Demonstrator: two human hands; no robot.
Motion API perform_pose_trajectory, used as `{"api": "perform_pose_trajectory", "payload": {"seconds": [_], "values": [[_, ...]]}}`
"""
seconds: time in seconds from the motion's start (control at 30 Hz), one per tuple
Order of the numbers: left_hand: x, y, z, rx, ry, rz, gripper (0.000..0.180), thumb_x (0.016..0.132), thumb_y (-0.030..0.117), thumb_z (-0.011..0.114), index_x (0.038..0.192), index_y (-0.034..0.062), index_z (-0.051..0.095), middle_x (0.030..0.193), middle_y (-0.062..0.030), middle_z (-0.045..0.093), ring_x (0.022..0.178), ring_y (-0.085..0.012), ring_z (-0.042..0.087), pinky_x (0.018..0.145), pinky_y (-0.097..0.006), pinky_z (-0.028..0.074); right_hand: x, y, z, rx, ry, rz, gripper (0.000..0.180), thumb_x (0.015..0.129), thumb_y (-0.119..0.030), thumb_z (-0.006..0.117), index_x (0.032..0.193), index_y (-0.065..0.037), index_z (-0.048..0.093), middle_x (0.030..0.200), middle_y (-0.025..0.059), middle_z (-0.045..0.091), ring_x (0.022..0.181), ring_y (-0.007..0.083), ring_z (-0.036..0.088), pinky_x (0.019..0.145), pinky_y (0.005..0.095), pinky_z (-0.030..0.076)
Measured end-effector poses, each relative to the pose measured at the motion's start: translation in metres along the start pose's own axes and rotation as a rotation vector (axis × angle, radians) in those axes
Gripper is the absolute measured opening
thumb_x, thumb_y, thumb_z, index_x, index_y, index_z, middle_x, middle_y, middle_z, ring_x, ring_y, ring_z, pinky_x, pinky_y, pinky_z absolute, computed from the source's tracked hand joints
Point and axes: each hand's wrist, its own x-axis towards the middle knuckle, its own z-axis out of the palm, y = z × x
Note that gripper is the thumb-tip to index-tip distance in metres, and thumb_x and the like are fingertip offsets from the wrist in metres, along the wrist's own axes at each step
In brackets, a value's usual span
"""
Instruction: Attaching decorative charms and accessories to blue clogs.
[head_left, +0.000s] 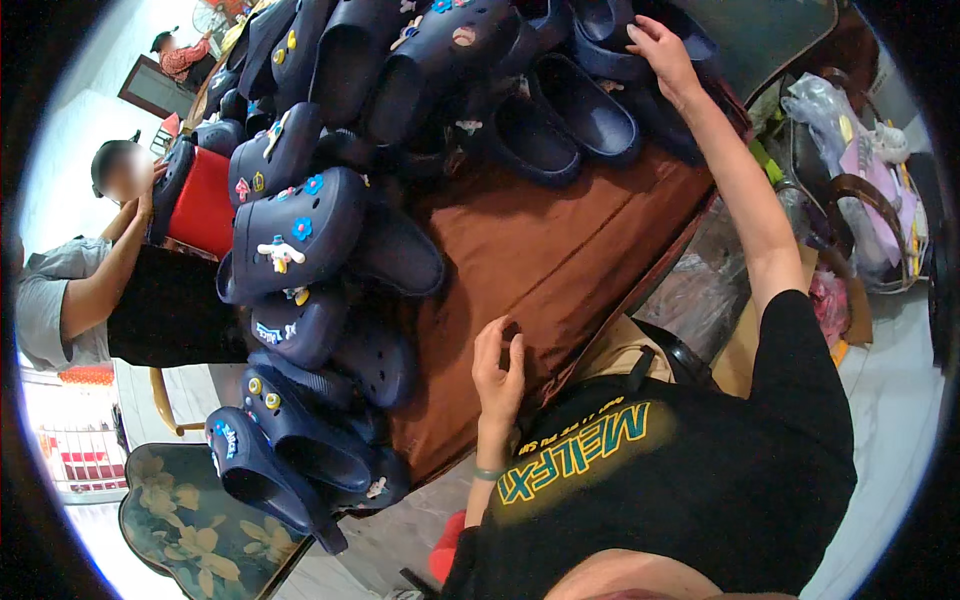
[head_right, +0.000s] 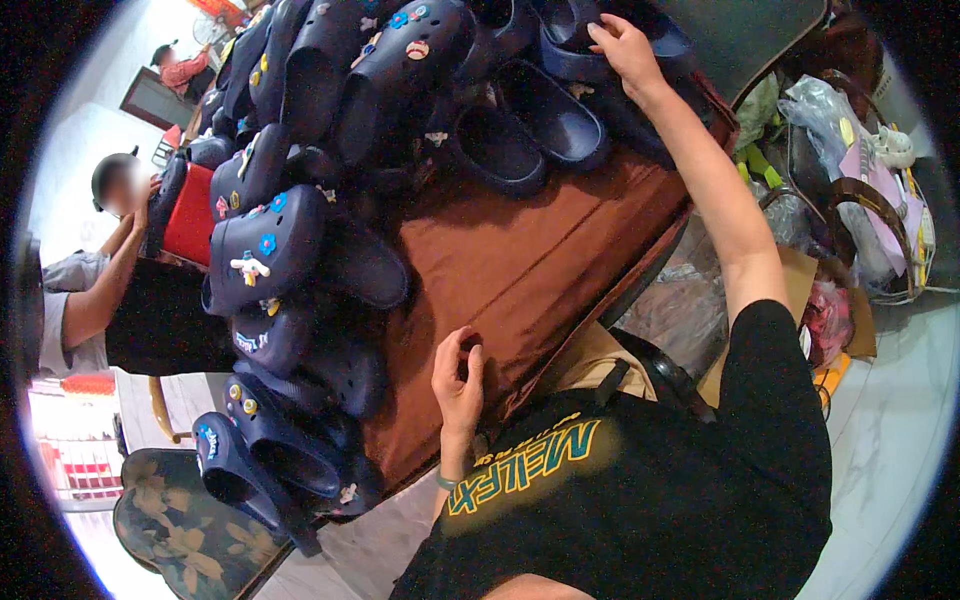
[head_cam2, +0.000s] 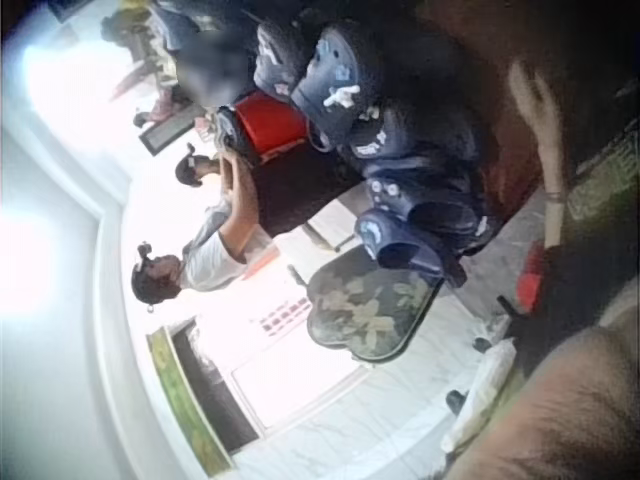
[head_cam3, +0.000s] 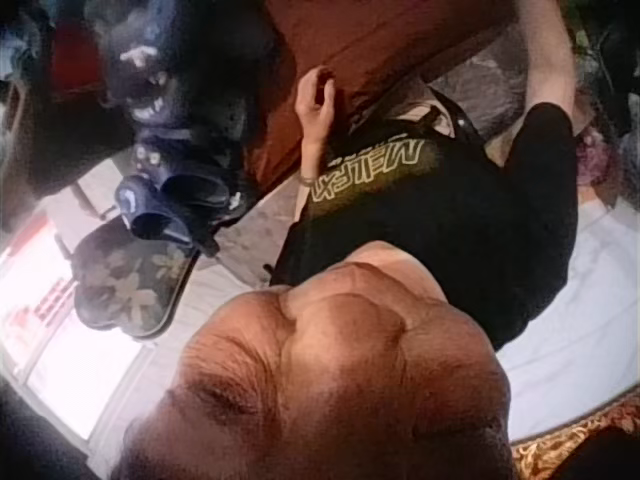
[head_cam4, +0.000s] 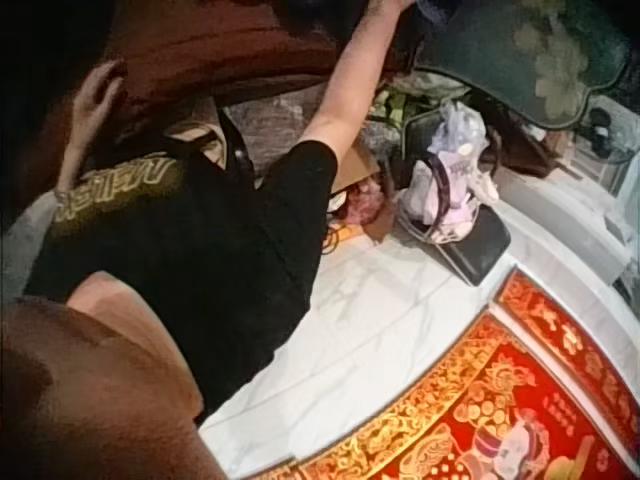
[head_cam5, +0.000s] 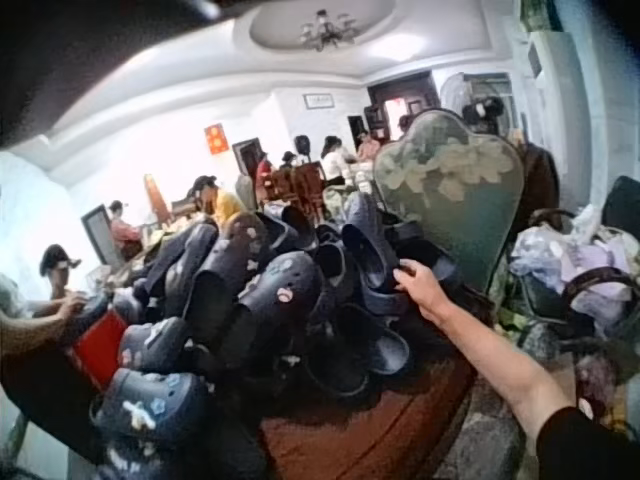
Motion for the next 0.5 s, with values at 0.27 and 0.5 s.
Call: {"api": "perform_pose_trajectory", "payload": {"seconds": [0.27,0.5], "values": [[0.003,-0.003,0.001,0.057,0.072,0.177,0.022,0.085,0.003,0.064,0.107,-0.0013,0.063,0.103,-0.0157,0.064,0.099,-0.0296,0.061,0.084,-0.036,0.049,-0.117,-0.012,0.081,-0.632,-0.18,-0.753,0.02,0.086,-0.005,0.063,0.106,-0.004,0.062,0.111,0.0124,0.058,0.108,0.0298,0.054,0.094,0.035,0.043],[0.005,-0.017,0.012,-0.068,0.143,0.326,0.021,0.085,0.005,0.065,0.104,-0.0011,0.06,0.099,-0.0161,0.062,0.097,-0.0345,0.058,0.083,-0.041,0.049,-0.189,0.057,0.114,-1.12,-0.542,-0.886,0.046,0.088,-0.017,0.064,0.13,-0.001,0.05,0.132,0.0236,0.046,0.122,0.0398,0.043,0.104,0.0457,0.033]]}}
